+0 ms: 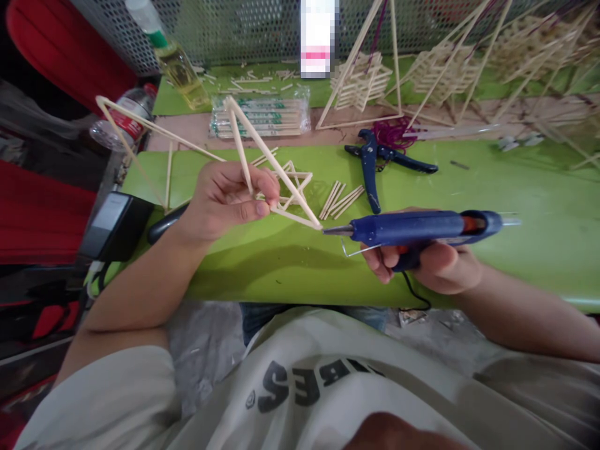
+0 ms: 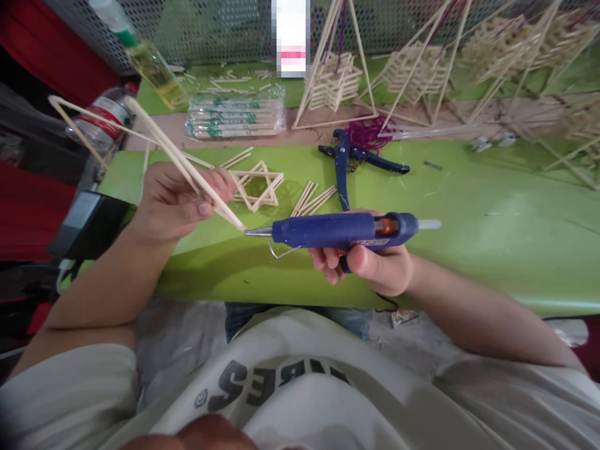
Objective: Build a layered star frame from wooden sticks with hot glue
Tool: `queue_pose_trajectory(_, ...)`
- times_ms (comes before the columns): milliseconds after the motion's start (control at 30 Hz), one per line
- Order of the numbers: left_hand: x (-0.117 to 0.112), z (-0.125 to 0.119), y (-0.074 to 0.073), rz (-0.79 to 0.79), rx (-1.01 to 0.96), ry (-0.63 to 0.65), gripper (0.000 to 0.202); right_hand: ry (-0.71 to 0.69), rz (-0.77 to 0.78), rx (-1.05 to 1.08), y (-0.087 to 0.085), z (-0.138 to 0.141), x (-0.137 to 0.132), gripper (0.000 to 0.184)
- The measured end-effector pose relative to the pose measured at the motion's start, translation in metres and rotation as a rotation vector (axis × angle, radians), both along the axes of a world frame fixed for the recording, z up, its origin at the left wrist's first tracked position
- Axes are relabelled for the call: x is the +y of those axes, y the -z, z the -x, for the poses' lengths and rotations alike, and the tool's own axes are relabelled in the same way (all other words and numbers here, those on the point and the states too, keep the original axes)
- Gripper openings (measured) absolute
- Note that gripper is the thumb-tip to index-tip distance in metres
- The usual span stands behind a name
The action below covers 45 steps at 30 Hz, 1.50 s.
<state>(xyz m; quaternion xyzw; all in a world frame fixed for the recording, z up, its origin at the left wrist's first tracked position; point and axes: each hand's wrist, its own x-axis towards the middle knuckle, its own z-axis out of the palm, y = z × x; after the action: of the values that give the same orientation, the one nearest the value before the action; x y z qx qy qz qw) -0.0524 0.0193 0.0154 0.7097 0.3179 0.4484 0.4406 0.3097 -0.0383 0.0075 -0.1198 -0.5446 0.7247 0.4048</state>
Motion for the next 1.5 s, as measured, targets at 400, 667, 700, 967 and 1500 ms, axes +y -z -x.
queue_pose_trajectory(400,0.003,-0.007,0.001,-0.066,0.010,-0.303,0.026,-0.077,-0.085,-0.120,0.000,-0.006,0.010,0.062)
queue_pose_trajectory(667,0.012,0.002,-0.007,0.228,0.079,-0.425,0.044,0.205,-0.098,-0.120,0.007,-0.004,0.013,0.070)
queue_pose_trajectory(700,0.012,0.003,-0.008,0.258,0.093,-0.415,0.049,0.226,-0.074,-0.126,0.007,-0.003,0.013,0.070)
queue_pose_trajectory(967,0.010,0.006,-0.015,0.475,0.310,-0.339,0.063,0.272,-0.013,-0.157,0.002,0.000,0.017,0.069)
queue_pose_trajectory(1500,0.026,0.022,-0.006,0.389,0.556,-0.163,0.050,0.142,0.064,-0.180,-0.006,-0.011,0.018,0.065)
